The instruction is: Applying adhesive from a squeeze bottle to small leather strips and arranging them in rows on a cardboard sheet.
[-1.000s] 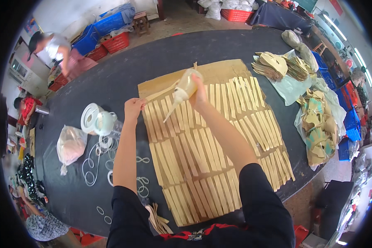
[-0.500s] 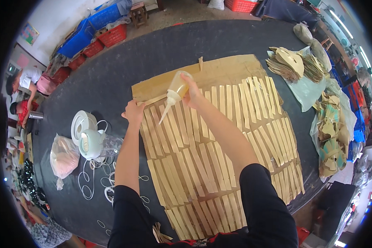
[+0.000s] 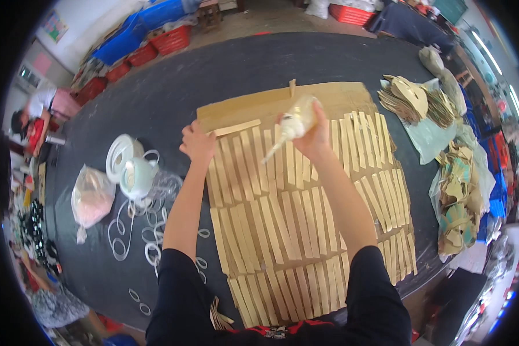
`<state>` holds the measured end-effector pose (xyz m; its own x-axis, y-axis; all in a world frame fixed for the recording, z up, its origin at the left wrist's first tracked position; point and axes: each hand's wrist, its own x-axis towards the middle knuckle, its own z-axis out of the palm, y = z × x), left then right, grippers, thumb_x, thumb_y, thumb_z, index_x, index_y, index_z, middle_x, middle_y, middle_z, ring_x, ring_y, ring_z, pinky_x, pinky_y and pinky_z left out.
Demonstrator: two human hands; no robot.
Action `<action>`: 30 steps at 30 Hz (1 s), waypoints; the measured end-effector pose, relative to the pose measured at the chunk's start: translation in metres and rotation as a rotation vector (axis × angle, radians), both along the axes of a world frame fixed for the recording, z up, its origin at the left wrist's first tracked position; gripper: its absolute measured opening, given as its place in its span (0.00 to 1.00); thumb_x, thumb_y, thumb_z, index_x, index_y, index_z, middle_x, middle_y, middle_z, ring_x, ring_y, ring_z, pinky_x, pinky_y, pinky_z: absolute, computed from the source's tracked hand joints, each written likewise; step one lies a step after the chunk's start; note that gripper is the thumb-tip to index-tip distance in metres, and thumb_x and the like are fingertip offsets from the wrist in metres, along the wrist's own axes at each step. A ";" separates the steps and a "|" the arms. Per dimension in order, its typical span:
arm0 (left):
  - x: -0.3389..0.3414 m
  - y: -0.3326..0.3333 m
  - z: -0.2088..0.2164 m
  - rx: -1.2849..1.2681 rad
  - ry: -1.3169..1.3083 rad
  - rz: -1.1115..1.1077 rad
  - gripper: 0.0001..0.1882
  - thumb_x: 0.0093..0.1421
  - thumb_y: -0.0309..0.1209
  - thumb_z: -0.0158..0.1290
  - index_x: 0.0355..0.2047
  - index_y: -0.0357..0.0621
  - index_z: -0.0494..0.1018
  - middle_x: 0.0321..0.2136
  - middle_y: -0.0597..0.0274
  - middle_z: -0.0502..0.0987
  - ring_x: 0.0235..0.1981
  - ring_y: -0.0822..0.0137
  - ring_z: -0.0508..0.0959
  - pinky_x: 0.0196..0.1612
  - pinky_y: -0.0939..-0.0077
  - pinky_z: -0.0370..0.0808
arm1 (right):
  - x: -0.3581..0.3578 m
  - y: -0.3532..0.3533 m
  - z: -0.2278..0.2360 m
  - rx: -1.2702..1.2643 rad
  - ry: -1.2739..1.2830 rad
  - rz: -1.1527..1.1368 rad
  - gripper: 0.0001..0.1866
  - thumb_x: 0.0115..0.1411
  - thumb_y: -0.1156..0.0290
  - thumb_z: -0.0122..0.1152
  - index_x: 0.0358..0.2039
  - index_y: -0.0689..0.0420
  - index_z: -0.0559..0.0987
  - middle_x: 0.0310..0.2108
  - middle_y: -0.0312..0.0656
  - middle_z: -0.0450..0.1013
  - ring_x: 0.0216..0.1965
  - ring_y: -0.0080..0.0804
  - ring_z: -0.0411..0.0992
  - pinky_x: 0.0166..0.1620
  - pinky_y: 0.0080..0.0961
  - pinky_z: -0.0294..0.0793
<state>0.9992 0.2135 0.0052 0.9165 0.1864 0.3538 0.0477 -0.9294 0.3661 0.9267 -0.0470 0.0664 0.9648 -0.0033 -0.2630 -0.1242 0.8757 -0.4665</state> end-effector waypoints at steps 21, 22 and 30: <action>-0.013 0.027 -0.011 0.056 0.491 -0.400 0.10 0.50 0.38 0.56 0.33 0.51 0.74 0.41 0.58 0.66 0.46 0.55 0.63 0.47 0.59 0.63 | -0.236 0.003 0.063 -0.117 0.208 0.116 0.38 0.54 0.33 0.36 0.47 0.54 0.71 0.50 0.61 0.64 0.50 0.49 0.67 0.44 0.35 0.73; -0.012 0.027 -0.011 0.046 0.445 -0.395 0.09 0.51 0.37 0.55 0.32 0.51 0.74 0.39 0.58 0.67 0.46 0.56 0.64 0.47 0.58 0.63 | -0.237 0.001 0.059 -0.113 0.216 0.108 0.38 0.54 0.33 0.36 0.47 0.54 0.71 0.50 0.61 0.64 0.49 0.49 0.67 0.44 0.35 0.73; 0.026 0.033 -0.011 -0.332 0.259 -0.422 0.10 0.53 0.34 0.53 0.33 0.43 0.73 0.30 0.57 0.77 0.34 0.61 0.77 0.39 0.63 0.71 | -0.230 -0.010 0.042 -0.074 0.243 0.070 0.37 0.53 0.33 0.39 0.47 0.52 0.69 0.49 0.61 0.65 0.47 0.48 0.68 0.43 0.37 0.73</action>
